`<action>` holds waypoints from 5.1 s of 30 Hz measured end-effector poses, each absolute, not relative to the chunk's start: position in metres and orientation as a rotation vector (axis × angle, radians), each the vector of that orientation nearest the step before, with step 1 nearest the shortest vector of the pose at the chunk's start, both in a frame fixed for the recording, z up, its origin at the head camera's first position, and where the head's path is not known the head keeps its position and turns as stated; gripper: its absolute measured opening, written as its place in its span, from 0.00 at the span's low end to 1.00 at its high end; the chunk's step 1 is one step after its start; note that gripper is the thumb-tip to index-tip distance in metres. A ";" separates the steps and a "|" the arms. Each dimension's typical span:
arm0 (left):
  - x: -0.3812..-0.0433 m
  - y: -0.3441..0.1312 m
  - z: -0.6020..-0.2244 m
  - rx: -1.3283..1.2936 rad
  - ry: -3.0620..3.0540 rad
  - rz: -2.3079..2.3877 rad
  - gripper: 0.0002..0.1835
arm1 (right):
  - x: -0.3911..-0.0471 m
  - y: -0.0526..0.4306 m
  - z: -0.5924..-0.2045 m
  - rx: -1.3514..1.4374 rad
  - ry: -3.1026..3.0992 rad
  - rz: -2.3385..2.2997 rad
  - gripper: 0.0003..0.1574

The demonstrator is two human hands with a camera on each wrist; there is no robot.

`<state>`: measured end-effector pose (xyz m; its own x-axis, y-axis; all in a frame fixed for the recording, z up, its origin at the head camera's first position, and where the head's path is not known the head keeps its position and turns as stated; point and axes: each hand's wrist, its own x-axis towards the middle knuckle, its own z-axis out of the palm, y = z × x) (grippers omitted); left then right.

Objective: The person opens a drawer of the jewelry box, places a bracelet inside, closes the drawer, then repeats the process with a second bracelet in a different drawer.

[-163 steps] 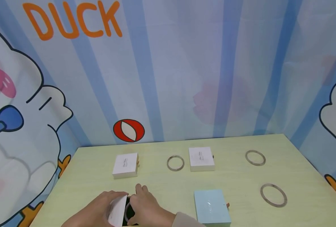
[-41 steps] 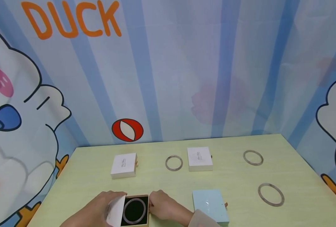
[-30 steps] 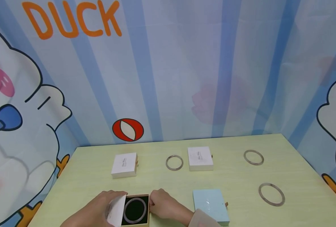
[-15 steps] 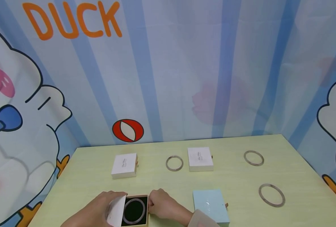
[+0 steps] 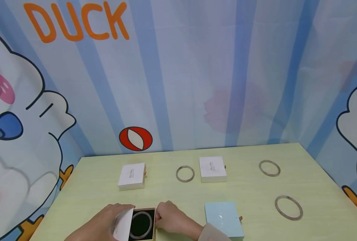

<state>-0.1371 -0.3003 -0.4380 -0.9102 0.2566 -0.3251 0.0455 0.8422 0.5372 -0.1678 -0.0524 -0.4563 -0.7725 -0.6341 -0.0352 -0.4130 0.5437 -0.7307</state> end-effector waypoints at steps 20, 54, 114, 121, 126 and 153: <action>-0.141 -0.303 -0.438 0.256 2.606 0.772 0.54 | -0.167 -0.059 -0.455 -0.859 2.470 -1.064 0.24; -0.137 -0.301 -0.436 0.232 2.607 0.793 0.56 | -0.169 -0.063 -0.456 -0.876 2.472 -1.097 0.24; -0.142 -0.305 -0.437 0.343 2.597 0.758 0.54 | -0.165 -0.068 -0.457 -0.856 2.450 -1.145 0.24; -0.144 -0.304 -0.436 0.295 2.592 0.765 0.54 | -0.166 -0.067 -0.456 -0.874 2.478 -1.135 0.26; -0.145 -0.302 -0.436 0.263 2.594 0.761 0.55 | -0.167 -0.066 -0.453 -0.885 2.488 -1.142 0.28; -0.145 -0.304 -0.437 0.332 2.582 0.753 0.54 | -0.165 -0.072 -0.459 -0.850 2.414 -1.203 0.19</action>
